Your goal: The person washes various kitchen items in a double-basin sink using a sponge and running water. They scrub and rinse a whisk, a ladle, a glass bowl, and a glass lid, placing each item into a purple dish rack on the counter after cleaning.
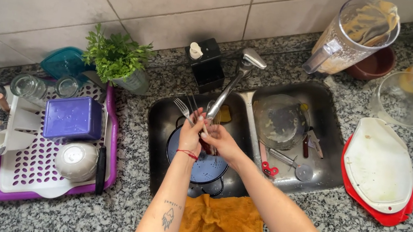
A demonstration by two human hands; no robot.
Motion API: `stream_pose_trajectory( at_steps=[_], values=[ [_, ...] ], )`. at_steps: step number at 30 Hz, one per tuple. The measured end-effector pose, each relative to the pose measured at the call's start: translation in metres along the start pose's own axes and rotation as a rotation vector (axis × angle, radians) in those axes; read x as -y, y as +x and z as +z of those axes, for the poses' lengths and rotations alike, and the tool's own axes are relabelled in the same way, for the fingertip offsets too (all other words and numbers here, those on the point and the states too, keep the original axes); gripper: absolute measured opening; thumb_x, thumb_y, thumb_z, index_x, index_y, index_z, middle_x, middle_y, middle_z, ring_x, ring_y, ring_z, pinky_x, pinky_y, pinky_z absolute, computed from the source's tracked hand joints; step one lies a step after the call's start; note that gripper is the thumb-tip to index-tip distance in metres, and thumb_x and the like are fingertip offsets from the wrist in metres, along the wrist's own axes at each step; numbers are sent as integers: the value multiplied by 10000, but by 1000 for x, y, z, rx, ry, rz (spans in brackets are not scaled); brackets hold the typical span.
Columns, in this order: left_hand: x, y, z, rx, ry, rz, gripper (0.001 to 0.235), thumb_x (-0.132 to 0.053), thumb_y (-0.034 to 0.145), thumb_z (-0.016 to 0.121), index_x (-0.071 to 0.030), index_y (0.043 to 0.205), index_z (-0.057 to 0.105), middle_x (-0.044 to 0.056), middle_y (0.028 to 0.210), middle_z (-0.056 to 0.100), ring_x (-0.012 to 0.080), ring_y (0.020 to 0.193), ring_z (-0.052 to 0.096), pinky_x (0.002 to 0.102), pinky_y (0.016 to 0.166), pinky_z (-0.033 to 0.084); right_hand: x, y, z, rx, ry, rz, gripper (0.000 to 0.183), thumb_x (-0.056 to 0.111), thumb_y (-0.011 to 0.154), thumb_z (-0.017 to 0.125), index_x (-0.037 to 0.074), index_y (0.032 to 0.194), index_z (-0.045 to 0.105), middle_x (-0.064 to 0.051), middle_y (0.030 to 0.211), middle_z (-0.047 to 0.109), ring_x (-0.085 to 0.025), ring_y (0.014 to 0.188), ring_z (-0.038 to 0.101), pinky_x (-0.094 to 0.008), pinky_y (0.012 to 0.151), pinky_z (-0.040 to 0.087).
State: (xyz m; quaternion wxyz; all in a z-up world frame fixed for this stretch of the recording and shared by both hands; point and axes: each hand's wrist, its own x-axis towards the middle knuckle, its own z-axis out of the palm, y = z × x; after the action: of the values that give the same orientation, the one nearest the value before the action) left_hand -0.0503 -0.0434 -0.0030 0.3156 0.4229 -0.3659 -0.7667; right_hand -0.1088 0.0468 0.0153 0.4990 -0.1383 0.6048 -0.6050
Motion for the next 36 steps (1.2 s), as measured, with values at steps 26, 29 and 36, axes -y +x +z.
stream_pose_trajectory(
  at_steps=[26, 29, 36],
  values=[
    [-7, -70, 10, 224, 129, -109, 255, -72, 806, 713, -29, 1054, 673, 122, 980, 695, 168, 881, 639, 289, 781, 550, -12, -45, -62, -80, 14, 26, 265, 129, 700, 806, 45, 909, 665, 0, 737, 644, -65, 653, 589, -169, 555, 439],
    [3, -41, 14, 117, 130, -48, 232, -134, 863, 655, -16, 1060, 618, 135, 923, 684, 191, 801, 645, 335, 742, 566, -17, -22, -52, -95, -42, 41, 286, 179, 732, 797, 73, 962, 665, -13, 807, 661, -79, 721, 589, -198, 610, 445],
    [-25, 16, 12, -221, 4, 166, 313, -357, 978, 452, -85, 1031, 598, 8, 818, 612, 80, 677, 569, 197, 652, 535, 13, 25, 13, 57, -171, 99, 448, 353, 838, 700, 106, 1163, 515, -135, 987, 630, -237, 861, 628, -375, 592, 598]
  ],
)
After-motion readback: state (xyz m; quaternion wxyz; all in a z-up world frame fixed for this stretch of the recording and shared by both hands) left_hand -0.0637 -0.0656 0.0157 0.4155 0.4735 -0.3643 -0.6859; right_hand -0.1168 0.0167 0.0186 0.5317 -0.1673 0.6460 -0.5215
